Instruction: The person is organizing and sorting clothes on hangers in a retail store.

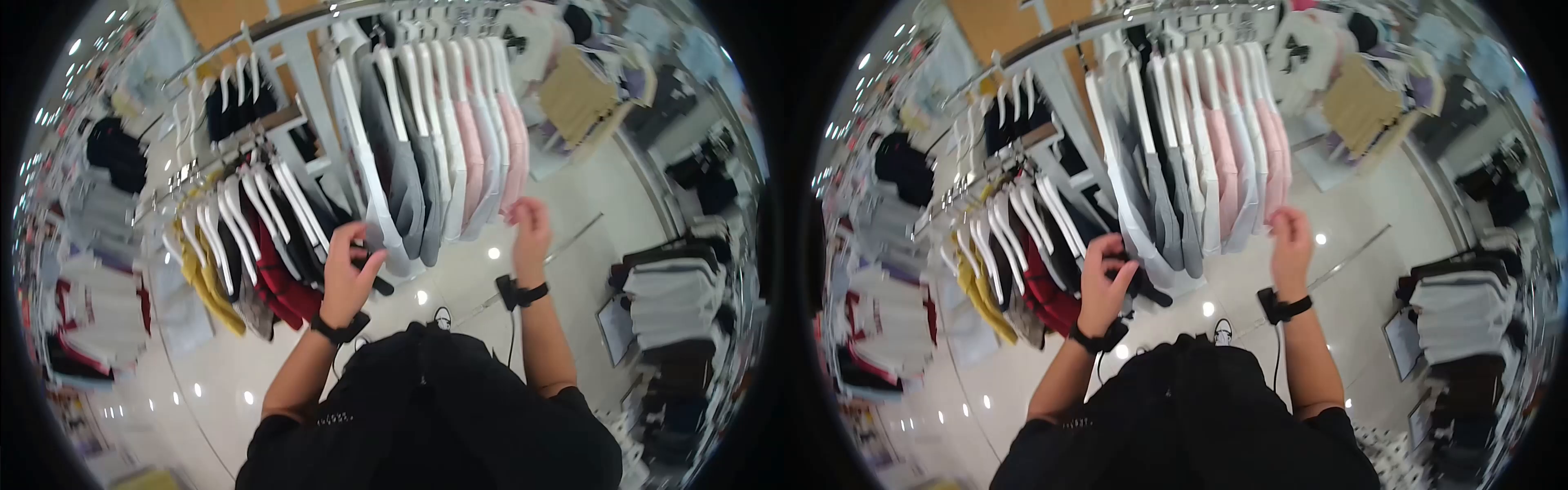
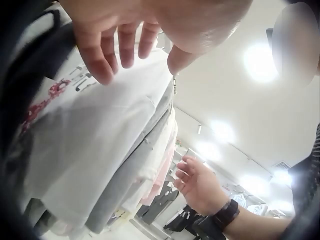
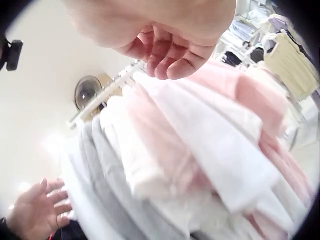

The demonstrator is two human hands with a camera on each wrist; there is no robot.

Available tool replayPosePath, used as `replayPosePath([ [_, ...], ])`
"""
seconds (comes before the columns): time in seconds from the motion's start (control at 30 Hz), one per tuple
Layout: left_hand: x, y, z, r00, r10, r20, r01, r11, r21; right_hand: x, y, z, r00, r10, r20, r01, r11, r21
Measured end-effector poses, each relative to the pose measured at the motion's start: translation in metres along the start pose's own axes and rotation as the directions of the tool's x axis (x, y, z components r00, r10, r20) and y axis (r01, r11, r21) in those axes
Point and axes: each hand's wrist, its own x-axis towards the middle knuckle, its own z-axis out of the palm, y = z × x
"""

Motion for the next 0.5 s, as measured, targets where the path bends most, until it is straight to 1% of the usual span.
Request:
replayPosePath([
  [0.03,0.008,0.008,0.015,0.995,0.085,-0.057,-0.078,0.991,0.105,0.021,-0.007,-0.009,0.999,-0.039,0.015,0.038,0.999,0.037],
  [0.07,0.012,0.018,0.027,0.994,0.053,-0.099,-0.041,0.992,0.12,0.042,-0.013,-0.016,0.996,-0.089,0.025,0.087,0.993,0.077],
  [0.1,0.015,0.018,0.038,0.989,0.042,-0.142,-0.022,0.99,0.138,0.059,-0.018,-0.019,0.993,-0.091,0.07,0.084,0.992,0.099],
  [0.17,0.021,0.017,0.059,0.975,-0.08,-0.209,0.1,0.991,0.089,0.086,-0.019,-0.025,0.981,-0.132,0.143,0.123,0.99,0.072],
  [0.2,0.021,0.027,0.069,0.953,-0.149,-0.265,0.166,0.985,0.041,0.097,-0.016,-0.026,0.968,-0.129,0.213,0.111,0.989,0.097],
  [0.23,0.019,0.027,0.073,0.946,-0.162,-0.281,0.183,0.982,0.05,0.105,-0.014,-0.025,0.965,-0.119,0.233,0.096,0.99,0.106],
  [0.3,0.014,0.027,0.075,0.95,-0.166,-0.264,0.228,0.947,0.224,0.12,-0.015,-0.018,0.924,-0.143,0.355,0.112,0.988,0.107],
  [0.33,0.014,0.033,0.078,0.946,-0.141,-0.292,0.219,0.942,0.255,0.127,-0.014,-0.012,0.921,-0.131,0.366,0.094,0.989,0.117],
  [0.37,0.013,0.033,0.077,0.943,-0.15,-0.296,0.233,0.934,0.27,0.134,-0.013,-0.005,0.916,-0.136,0.377,0.079,0.984,0.162],
  [0.4,0.011,0.033,0.074,0.936,-0.171,-0.309,0.249,0.94,0.233,0.138,-0.011,0.0,0.914,-0.138,0.382,0.063,0.977,0.202],
  [0.43,0.009,0.033,0.073,0.928,-0.192,-0.32,0.261,0.946,0.192,0.143,-0.01,0.004,0.916,-0.124,0.382,0.047,0.978,0.205],
  [0.5,0.003,0.032,0.069,0.924,-0.217,-0.314,0.282,0.943,0.179,0.151,-0.009,0.01,0.907,-0.092,0.411,0.005,0.978,0.208],
])
